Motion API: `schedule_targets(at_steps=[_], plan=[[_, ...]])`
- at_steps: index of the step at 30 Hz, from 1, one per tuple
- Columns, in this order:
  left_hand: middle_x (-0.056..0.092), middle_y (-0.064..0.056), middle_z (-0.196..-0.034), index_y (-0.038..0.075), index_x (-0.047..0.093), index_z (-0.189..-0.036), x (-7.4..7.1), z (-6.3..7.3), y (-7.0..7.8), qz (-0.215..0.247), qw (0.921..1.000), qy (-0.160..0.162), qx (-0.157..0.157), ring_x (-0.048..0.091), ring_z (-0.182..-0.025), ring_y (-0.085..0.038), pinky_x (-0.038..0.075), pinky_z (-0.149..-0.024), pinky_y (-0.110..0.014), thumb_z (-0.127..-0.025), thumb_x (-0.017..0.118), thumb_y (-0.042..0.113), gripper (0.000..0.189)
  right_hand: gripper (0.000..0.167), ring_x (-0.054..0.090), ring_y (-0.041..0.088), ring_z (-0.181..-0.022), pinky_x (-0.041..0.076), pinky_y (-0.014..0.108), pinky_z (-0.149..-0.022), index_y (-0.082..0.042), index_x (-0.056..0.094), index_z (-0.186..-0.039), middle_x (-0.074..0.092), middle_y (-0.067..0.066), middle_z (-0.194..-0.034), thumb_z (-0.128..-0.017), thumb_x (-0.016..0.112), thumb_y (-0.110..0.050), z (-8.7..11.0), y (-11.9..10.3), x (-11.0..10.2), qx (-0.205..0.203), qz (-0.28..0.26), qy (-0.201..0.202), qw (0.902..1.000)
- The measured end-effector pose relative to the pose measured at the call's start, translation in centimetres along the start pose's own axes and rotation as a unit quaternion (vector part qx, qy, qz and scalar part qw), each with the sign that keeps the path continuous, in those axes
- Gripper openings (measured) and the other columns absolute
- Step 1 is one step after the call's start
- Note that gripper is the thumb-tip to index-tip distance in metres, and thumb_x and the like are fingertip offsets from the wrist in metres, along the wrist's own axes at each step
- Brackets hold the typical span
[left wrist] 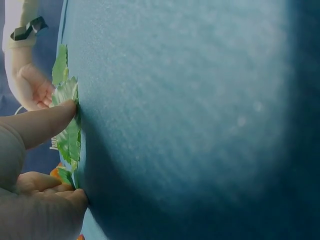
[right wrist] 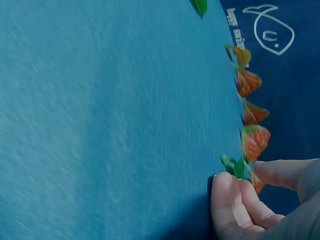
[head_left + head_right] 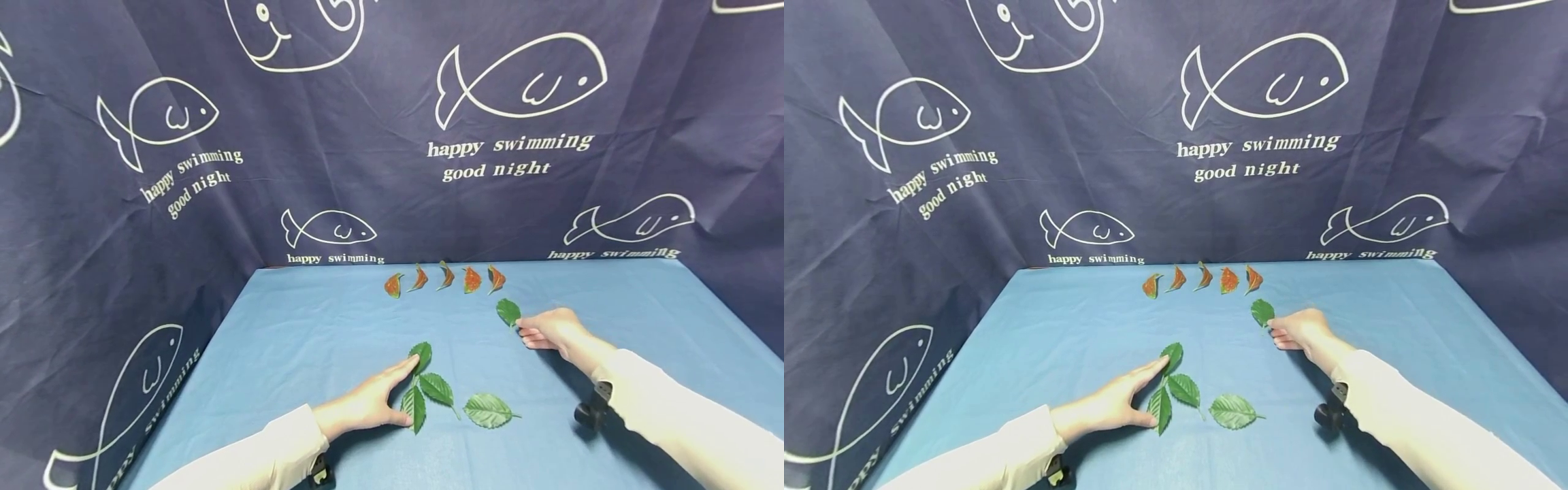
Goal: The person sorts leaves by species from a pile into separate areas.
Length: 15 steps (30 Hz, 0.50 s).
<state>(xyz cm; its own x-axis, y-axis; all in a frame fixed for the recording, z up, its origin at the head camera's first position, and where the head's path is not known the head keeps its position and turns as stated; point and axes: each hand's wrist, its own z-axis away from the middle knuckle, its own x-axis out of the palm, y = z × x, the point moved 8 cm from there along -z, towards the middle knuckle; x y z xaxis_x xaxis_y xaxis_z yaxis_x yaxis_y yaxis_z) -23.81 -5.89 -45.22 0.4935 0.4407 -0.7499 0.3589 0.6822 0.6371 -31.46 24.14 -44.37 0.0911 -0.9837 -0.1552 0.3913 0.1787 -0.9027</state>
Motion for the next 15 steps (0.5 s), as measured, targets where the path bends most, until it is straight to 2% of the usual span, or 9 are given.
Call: schedule_targets(at_steps=[3,8,15], plan=[[0.026,-0.002,-0.16,0.023,0.021,-0.156,0.0,0.1,0.1,0.002,1.0,0.0,-0.001,0.028,-0.145,-0.027,0.029,-0.116,-0.047,-0.076,0.082,0.02,0.1,0.048,0.067,0.009,-0.063,0.06,0.028,-0.067,0.025,0.046,-0.122,0.07,0.004,-0.074,-0.09,0.064,-0.008,0.8,0.1,0.7,-0.013,0.021,-0.017,0.9995],[0.027,-0.005,-0.16,0.02,0.022,-0.156,-0.1,0.1,0.2,0.006,1.0,0.006,0.004,0.029,-0.145,-0.029,0.029,-0.116,-0.048,-0.076,0.082,0.017,0.1,0.045,0.069,0.011,-0.073,0.06,0.029,-0.074,0.022,0.055,-0.116,0.072,0.005,-0.083,-0.089,0.066,-0.012,2.1,-0.1,2.7,-0.042,0.069,-0.072,0.9941],[0.026,-0.005,-0.16,0.018,0.022,-0.156,-0.1,0.0,0.3,0.002,0.9999,0.008,0.006,0.029,-0.145,-0.028,0.028,-0.117,-0.047,-0.076,0.082,0.016,0.1,0.039,0.07,0.021,-0.086,0.059,0.034,-0.079,0.014,0.063,-0.112,0.073,0.017,-0.1,-0.087,0.071,-0.015,4.1,-0.9,3.9,-0.059,0.117,-0.061,0.9894]])
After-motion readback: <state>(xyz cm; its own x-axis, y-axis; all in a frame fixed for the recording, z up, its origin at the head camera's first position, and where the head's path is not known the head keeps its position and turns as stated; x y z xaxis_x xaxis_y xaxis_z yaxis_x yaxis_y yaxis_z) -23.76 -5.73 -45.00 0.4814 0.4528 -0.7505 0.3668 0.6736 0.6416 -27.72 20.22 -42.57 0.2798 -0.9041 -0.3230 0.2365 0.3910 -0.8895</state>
